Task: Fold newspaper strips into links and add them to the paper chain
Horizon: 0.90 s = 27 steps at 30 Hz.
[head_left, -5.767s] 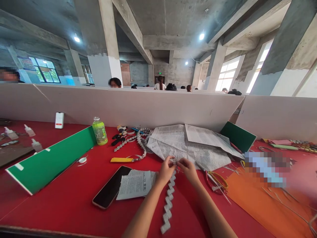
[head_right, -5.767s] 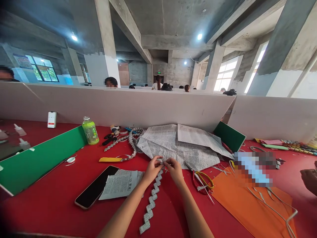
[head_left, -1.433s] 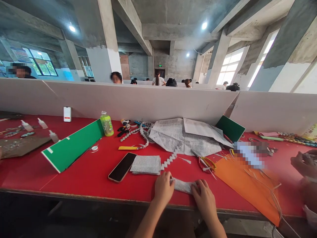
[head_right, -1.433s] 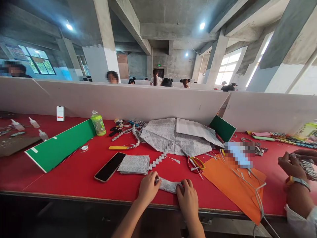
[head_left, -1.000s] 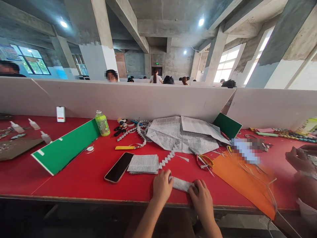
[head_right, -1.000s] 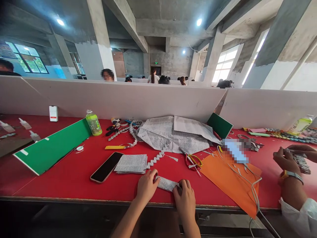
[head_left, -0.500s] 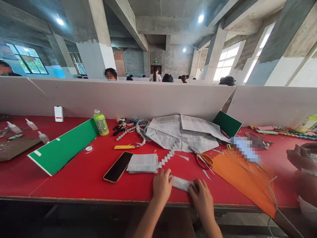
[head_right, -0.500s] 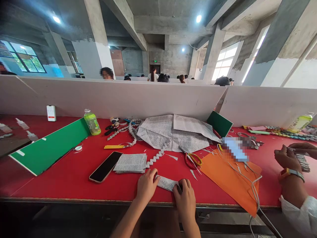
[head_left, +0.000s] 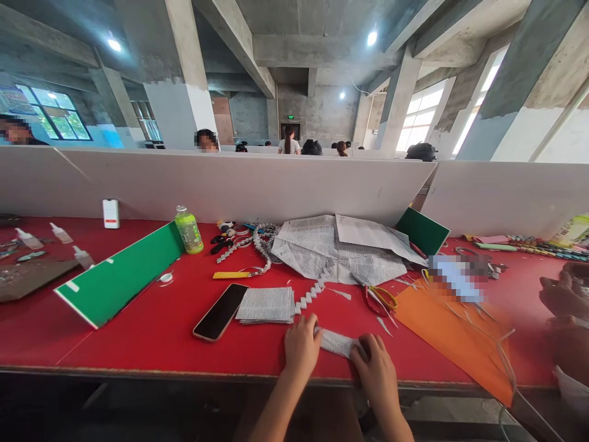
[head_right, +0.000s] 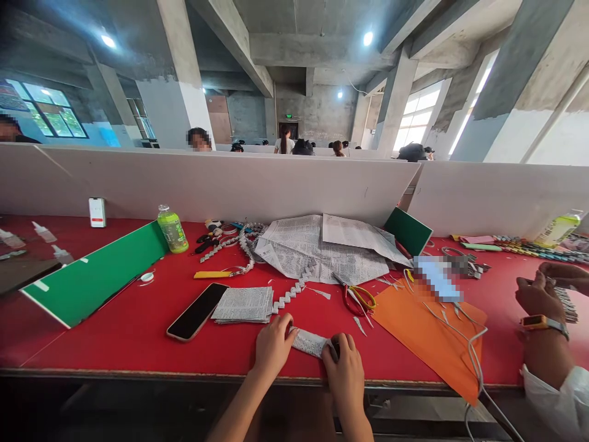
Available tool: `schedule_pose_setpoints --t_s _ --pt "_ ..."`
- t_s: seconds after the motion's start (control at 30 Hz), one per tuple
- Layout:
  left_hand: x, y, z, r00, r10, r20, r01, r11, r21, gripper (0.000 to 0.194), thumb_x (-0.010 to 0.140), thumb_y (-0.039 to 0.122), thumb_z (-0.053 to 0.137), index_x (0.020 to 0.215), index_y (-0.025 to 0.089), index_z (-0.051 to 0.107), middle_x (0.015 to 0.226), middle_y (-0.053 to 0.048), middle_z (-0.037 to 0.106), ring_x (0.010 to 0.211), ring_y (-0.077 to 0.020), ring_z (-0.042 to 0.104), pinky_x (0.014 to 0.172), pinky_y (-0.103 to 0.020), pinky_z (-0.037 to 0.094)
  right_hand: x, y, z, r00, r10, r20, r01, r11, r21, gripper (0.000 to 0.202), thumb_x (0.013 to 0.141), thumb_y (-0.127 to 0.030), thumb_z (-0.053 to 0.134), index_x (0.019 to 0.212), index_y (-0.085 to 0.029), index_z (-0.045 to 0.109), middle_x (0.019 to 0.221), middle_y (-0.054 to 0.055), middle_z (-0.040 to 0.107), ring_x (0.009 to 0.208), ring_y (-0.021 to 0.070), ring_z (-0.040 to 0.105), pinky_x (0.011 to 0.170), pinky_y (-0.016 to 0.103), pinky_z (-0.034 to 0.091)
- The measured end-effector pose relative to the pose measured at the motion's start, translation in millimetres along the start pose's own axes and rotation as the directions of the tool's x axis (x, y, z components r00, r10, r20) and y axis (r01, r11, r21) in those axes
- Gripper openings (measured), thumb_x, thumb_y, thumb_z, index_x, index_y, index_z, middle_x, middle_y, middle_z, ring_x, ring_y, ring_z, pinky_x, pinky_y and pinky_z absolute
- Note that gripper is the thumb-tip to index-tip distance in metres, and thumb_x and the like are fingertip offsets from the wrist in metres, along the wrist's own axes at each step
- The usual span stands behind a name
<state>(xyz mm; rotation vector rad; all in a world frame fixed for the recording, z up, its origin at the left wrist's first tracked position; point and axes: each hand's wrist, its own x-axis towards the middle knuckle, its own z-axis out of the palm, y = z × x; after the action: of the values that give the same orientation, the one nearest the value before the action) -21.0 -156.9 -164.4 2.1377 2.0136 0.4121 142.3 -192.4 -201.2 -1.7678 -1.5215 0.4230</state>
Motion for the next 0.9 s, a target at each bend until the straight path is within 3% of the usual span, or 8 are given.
schedule_pose_setpoints --t_s 0.2,0.37,0.57,0.8,0.9 --pt "-1 5 4.8 0.998 0.020 -0.055 -0.026 0.994 -0.104 0.012 0.083 0.018 0.050 0.088 0.024 0.059 0.092 0.000 0.057 0.087 -0.0168 0.054 0.071 -0.027 0.036 4 -3 -6 0.994 -0.101 -0.032 0.101 0.995 0.022 0.019 0.077 -0.028 0.043 0.087 -0.021 0.058 0.097 0.008 0.054 0.092 0.0233 0.051 0.079 0.033 0.040" --pt "2 10 4.3 0.991 0.131 -0.035 -0.135 0.975 -0.178 0.028 0.082 0.008 0.045 0.083 0.026 0.066 0.089 -0.001 0.057 0.089 -0.0173 0.050 0.075 -0.028 0.036 5 -16 -13 0.988 -0.107 0.109 0.124 0.978 -0.166 0.027 0.079 -0.020 0.040 0.082 -0.024 0.066 0.097 0.006 0.059 0.089 0.0232 0.050 0.078 0.034 0.036" --pt "4 14 3.9 0.981 0.196 0.000 -0.195 0.972 -0.129 0.029 0.085 0.007 0.038 0.084 0.021 0.064 0.090 -0.002 0.060 0.089 -0.0187 0.050 0.076 -0.030 0.036 2 -39 -18 0.987 -0.137 0.084 0.158 0.925 -0.345 0.031 0.079 -0.013 0.038 0.074 -0.026 0.066 0.086 0.001 0.066 0.098 0.0225 0.051 0.093 0.042 0.021" --pt "3 18 6.5 0.984 0.176 0.028 -0.172 0.979 -0.112 0.031 0.078 0.000 0.037 0.085 0.018 0.060 0.093 -0.003 0.060 0.090 -0.0180 0.051 0.075 -0.029 0.036 14 -43 -12 0.991 -0.083 0.101 0.118 0.900 -0.419 0.026 0.078 -0.018 0.040 0.070 -0.022 0.065 0.080 0.003 0.067 0.089 0.0209 0.055 0.091 0.041 0.021" --pt "5 21 7.2 0.992 0.124 0.006 -0.123 0.986 -0.109 0.020 0.076 0.007 0.044 0.084 0.017 0.059 0.092 -0.003 0.060 0.091 -0.0191 0.051 0.078 -0.031 0.035 16 -44 -6 0.996 -0.040 0.080 0.071 0.894 -0.443 0.024 0.078 -0.025 0.042 0.070 -0.019 0.064 0.082 0.007 0.067 0.089 0.0237 0.056 0.090 0.042 0.023"
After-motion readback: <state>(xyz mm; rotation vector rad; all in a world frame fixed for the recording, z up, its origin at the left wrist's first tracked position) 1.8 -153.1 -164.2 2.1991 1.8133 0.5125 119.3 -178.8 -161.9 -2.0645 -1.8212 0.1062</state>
